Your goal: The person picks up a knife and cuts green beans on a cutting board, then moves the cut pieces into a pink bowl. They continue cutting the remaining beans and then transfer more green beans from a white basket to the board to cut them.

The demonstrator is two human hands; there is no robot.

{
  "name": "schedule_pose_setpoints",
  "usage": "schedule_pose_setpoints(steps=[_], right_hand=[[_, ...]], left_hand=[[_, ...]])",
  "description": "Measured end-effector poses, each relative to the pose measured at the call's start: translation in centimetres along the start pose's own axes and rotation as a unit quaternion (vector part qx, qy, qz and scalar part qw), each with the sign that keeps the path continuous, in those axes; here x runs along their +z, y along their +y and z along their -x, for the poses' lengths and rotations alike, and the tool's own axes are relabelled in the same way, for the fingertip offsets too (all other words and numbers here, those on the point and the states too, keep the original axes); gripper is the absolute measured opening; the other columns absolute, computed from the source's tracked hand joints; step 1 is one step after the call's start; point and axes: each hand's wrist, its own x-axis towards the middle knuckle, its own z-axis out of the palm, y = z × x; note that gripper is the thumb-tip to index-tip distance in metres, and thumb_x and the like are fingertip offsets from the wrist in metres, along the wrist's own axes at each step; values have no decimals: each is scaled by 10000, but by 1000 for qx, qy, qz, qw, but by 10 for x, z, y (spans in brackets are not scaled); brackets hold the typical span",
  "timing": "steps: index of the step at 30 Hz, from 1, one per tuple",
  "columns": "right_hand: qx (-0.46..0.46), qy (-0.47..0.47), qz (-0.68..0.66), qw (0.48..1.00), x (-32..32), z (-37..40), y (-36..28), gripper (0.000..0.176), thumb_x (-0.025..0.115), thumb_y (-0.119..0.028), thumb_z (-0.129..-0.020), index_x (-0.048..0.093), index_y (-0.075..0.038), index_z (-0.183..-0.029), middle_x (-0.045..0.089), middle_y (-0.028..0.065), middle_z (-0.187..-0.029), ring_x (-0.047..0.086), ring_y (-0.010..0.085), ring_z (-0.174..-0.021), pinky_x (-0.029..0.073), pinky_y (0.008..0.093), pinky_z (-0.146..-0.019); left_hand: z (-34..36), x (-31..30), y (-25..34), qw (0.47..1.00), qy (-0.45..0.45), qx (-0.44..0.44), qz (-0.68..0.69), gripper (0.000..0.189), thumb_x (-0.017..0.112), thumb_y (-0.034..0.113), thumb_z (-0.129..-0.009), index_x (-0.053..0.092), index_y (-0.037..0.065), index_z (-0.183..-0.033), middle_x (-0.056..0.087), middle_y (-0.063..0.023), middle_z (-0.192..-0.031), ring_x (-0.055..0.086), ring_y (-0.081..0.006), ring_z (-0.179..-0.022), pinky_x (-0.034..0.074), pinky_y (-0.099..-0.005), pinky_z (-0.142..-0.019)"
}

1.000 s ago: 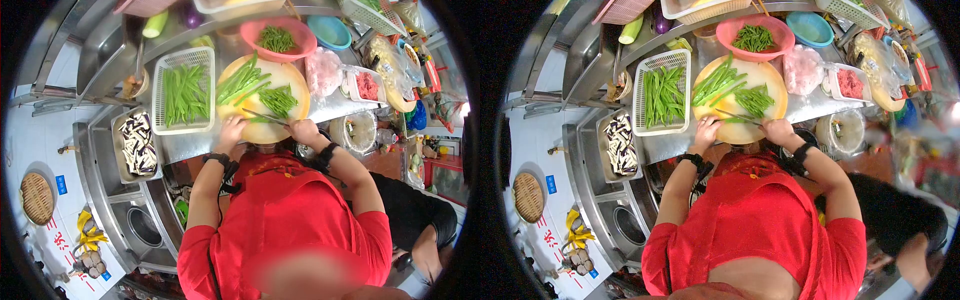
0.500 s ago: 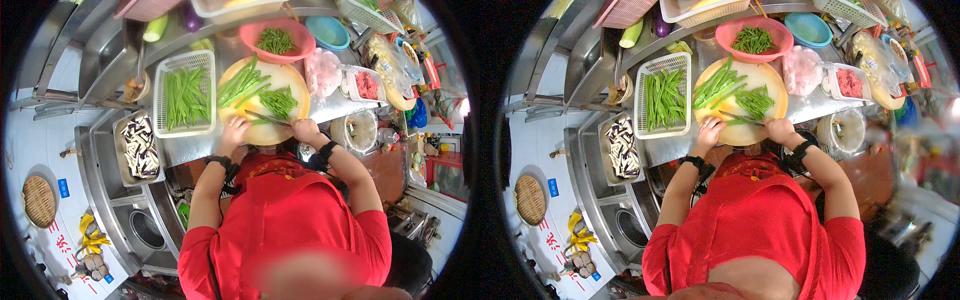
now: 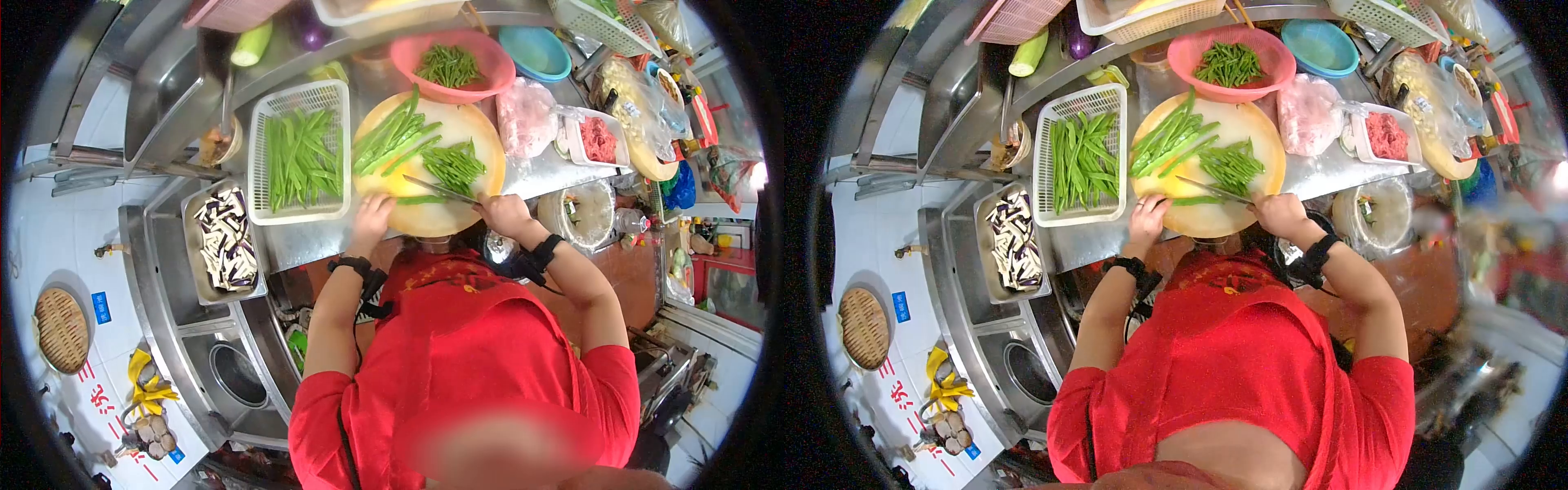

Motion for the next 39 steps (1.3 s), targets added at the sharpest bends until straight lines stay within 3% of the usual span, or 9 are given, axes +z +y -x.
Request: schedule_pose_setpoints(steps=[10, 16, 18, 21, 28, 31, 34, 39], right_hand=[[-27, 4, -2, 1000, 13, -5, 2, 297, 461, -349, -893, 539, -63, -888, 637, 128, -662, 639, 297, -598, 497, 424, -523], [-12, -5, 15, 1000, 22, -13, 5, 309, 487, -364, -883, 530, -58, -886, 622, 144, -638, 630, 307, -581, 489, 427, -506], [-14, -2, 13, 1000, 11, -9, 5, 306, 488, -361, -882, 530, -58, -882, 621, 142, -635, 630, 306, -578, 488, 428, -504], [-11, -7, 0, 1000, 7, 1, 2, 302, 498, -361, -875, 538, -62, -894, 622, 136, -634, 630, 301, -570, 490, 421, -499], [-44, 6, 20, 999, 20, -11, -3, 272, 486, -347, -884, 530, -79, -884, 623, 119, -624, 629, 289, -566, 482, 417, -492], [-34, -5, 5, 999, -7, -2, -8, 260, 482, -336, -883, 531, -81, -866, 633, 115, -646, 634, 274, -563, 483, 410, -486], [-29, 17, 10, 999, 39, -14, -6, 264, 478, -340, -885, 536, -83, -867, 633, 119, -650, 631, 281, -559, 488, 411, -493], [-27, -27, -2, 999, 8, -16, -9, 315, 473, -363, -888, 536, -54, -873, 637, 138, -675, 641, 311, -622, 500, 422, -537]], left_hand=[[-10, 5, 13, 998, -39, -1, 46, 305, 531, 23, -700, 646, 98, -972, 568, -55, -1015, 527, -278, -987, 452, -378, -866], [-10, 9, 17, 998, -18, 10, 54, 294, 539, 51, -707, 651, 112, -972, 560, -54, -995, 518, -282, -982, 448, -370, -861], [-16, 3, 23, 1000, 16, 12, 1, 281, 547, 63, -706, 657, 114, -960, 557, -59, -976, 519, -280, -969, 451, -358, -838], [-11, 4, 28, 999, -16, -35, 19, 266, 554, 70, -709, 660, 110, -950, 556, -61, -965, 521, -271, -954, 453, -351, -816], [-8, 7, 24, 999, 1, -25, 33, 261, 558, 80, -716, 661, 110, -954, 558, -67, -948, 522, -270, -943, 452, -361, -810], [-10, 8, 26, 999, 19, -16, 41, 239, 566, 66, -712, 655, 90, -933, 562, -70, -952, 521, -274, -942, 453, -366, -807], [-12, 7, 31, 997, 55, -14, 49, 207, 570, 55, -713, 646, 73, -905, 567, -74, -947, 526, -283, -930, 454, -369, -807], [-11, 9, 25, 997, 54, -13, 54, 173, 590, 44, -706, 638, 69, -870, 574, -78, -919, 538, -297, -900, 456, -372, -806]])
